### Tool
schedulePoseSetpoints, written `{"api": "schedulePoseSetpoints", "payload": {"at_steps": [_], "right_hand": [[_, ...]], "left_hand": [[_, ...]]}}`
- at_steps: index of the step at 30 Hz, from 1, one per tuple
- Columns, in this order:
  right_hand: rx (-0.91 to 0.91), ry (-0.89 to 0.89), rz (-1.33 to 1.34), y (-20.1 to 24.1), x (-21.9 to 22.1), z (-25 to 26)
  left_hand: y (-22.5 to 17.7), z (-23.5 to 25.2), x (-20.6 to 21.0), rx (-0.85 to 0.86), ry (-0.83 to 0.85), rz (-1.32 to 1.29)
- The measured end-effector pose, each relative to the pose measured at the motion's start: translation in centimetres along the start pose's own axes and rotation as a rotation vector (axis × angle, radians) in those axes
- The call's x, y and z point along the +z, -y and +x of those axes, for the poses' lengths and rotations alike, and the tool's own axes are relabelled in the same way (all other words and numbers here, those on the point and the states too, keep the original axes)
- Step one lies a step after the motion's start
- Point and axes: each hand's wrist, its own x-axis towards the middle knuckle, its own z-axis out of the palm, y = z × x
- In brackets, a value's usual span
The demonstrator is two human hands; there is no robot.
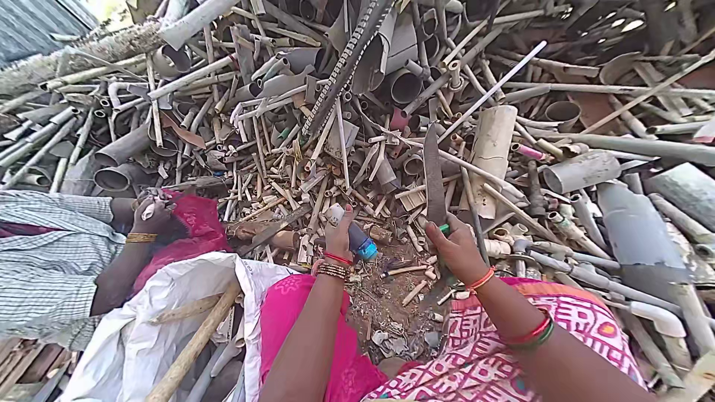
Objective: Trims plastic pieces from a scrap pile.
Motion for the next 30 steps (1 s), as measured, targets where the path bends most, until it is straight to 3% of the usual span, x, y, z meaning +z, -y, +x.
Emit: {"api": "schedulePoseSetpoints", "payload": {"at_steps": [4, 8, 10, 12, 14, 16, 19, 21, 23, 27, 30], "right_hand": [[0.096, -0.013, -0.085, -1.0, -1.8, 2.8], [0.098, 0.305, -0.144, -2.2, 0.1, 1.8], [-0.085, 0.401, -0.246, -2.6, 1.4, 0.8], [-0.298, 0.415, -0.334, -3.1, 2.6, -0.1], [-0.480, 0.386, -0.407, -3.9, 3.4, -0.5], [-0.557, 0.357, -0.434, -4.3, 3.7, -0.7], [-0.686, 0.261, -0.417, -5.0, 4.2, -0.7], [-0.721, 0.261, -0.419, -5.3, 4.5, -0.8], [-0.678, 0.294, -0.423, -5.0, 4.5, -1.0], [-0.673, 0.219, -0.382, -4.9, 4.4, -1.1], [-0.685, 0.205, -0.404, -5.1, 3.9, -0.6]], "left_hand": [[-0.1, -1.7, -0.8, -0.043, 0.370, -0.288], [0.8, -1.3, -1.5, -0.041, 0.600, -0.348], [0.9, -1.7, -1.1, -0.042, 0.568, -0.337], [0.6, -2.7, -0.8, -0.033, 0.489, -0.331], [0.8, -2.9, -0.9, -0.051, 0.524, -0.412], [1.2, -2.3, -1.1, -0.103, 0.585, -0.456], [0.7, -3.1, -1.1, -0.120, 0.469, -0.324], [0.7, -3.4, -1.8, -0.073, 0.417, -0.203], [1.0, -3.2, -1.7, -0.098, 0.426, -0.239], [1.5, -1.6, -1.8, -0.155, 0.707, -0.380], [1.3, -1.7, -1.7, -0.181, 0.711, -0.409]]}}
